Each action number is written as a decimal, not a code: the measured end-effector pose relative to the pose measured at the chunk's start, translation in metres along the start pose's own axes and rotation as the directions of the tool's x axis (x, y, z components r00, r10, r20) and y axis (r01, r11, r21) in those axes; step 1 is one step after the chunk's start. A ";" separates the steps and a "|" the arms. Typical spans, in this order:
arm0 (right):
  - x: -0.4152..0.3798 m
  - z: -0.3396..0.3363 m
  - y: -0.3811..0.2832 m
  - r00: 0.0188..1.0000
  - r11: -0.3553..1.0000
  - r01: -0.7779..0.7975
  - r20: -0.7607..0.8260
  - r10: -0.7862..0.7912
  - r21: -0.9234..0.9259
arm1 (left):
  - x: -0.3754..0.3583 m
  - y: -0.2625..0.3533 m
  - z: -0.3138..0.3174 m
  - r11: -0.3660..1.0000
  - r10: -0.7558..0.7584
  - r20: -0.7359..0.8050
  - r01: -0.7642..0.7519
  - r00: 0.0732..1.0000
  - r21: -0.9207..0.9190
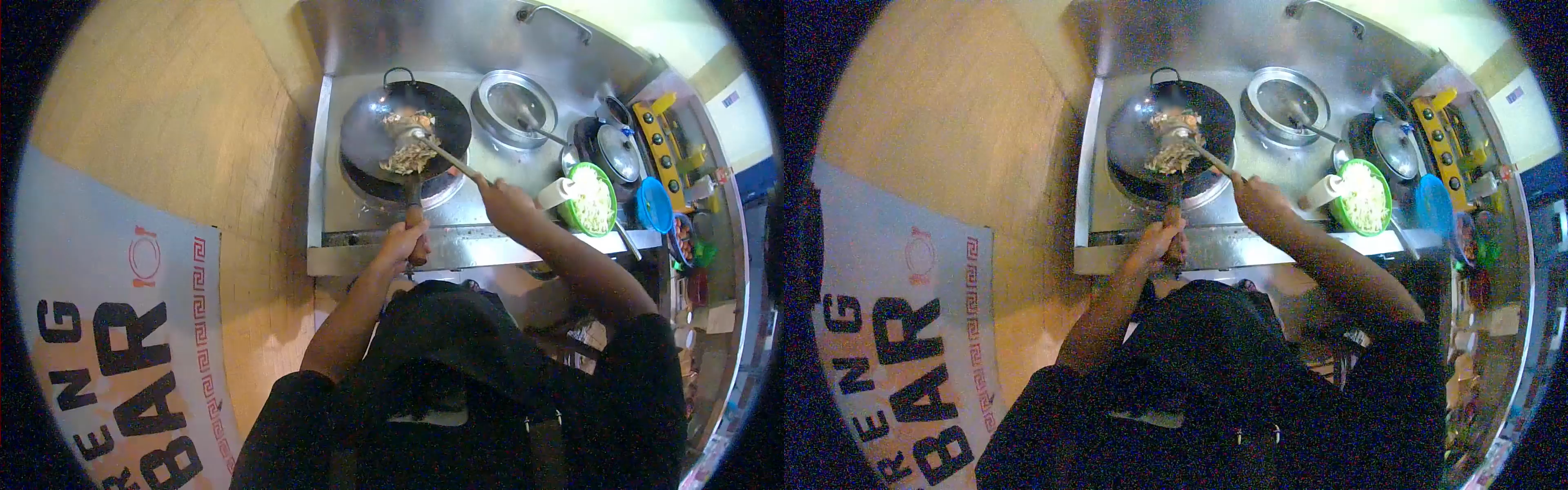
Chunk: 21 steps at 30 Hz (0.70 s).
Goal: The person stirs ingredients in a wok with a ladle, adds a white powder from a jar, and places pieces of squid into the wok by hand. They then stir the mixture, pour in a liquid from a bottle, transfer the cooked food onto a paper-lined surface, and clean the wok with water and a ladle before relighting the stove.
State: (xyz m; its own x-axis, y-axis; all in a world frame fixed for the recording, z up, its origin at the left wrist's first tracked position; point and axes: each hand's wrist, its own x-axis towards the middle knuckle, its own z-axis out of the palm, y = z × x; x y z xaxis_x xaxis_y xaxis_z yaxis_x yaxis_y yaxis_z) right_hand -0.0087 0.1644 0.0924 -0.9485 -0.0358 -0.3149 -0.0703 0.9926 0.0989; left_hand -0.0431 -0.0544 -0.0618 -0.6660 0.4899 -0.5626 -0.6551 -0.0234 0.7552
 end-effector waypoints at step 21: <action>0.002 0.231 0.153 0.489 -0.064 -0.163 0.137 0.862 0.985 | -0.095 0.123 0.041 0.995 -0.067 -0.050 0.070 0.997 0.076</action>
State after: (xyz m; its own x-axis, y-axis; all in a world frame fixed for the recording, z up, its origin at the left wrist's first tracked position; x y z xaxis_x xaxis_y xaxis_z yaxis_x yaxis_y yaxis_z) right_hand 0.0499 0.3425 -0.1115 -0.4820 0.8536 -0.1978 0.4632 0.0566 -0.8844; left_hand -0.0452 -0.0683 0.0983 -0.6378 0.4463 -0.6278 -0.6714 0.0774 0.7371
